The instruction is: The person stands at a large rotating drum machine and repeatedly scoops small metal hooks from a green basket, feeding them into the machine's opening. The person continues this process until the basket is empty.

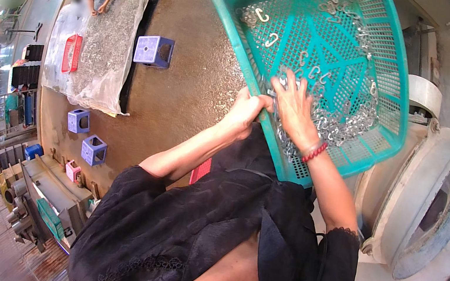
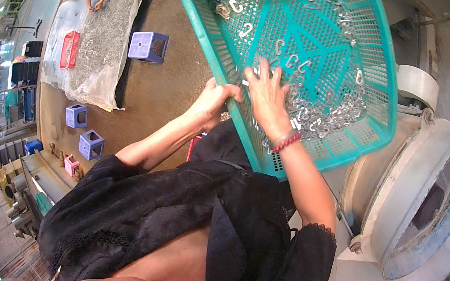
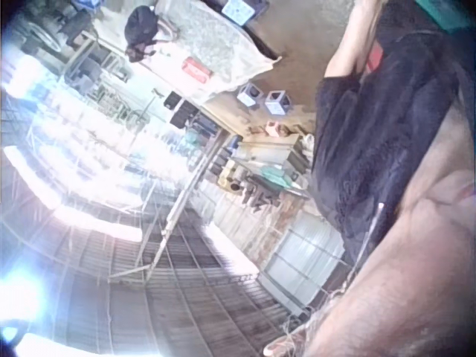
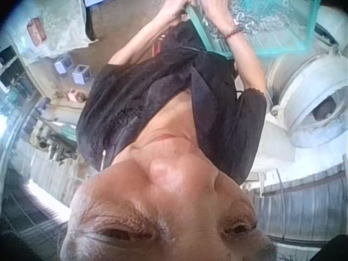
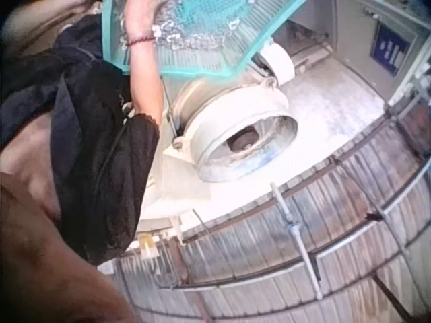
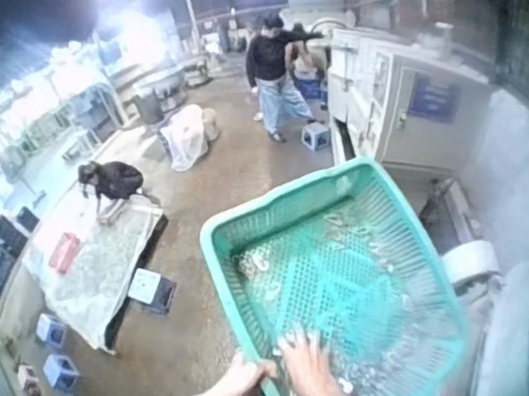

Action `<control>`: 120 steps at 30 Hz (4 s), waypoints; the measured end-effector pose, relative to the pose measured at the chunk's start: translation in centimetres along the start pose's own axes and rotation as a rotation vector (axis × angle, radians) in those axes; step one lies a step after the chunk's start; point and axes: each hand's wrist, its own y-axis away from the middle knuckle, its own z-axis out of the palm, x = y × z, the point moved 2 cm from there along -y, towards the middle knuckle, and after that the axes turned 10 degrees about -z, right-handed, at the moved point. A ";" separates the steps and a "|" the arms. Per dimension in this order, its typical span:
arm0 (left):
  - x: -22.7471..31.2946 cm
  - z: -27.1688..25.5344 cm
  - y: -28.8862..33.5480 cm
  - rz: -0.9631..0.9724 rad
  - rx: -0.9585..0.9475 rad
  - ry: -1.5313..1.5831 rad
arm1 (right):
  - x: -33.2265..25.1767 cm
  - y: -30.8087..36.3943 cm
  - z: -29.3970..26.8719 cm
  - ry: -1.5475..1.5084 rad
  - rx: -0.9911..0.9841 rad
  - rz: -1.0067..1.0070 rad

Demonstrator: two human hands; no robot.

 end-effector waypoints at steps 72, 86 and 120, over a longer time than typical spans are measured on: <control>-2.5 2.9 -0.3 0.007 -0.077 -0.081 | 25.2 58.7 -31.2 -0.097 0.958 1.437; -2.6 1.5 -1.6 -0.055 0.088 0.079 | 17.4 53.5 -29.3 -0.150 0.656 1.182; -1.9 -3.2 -3.4 0.000 -0.038 -0.064 | 8.2 9.6 -5.0 -1.165 0.566 0.448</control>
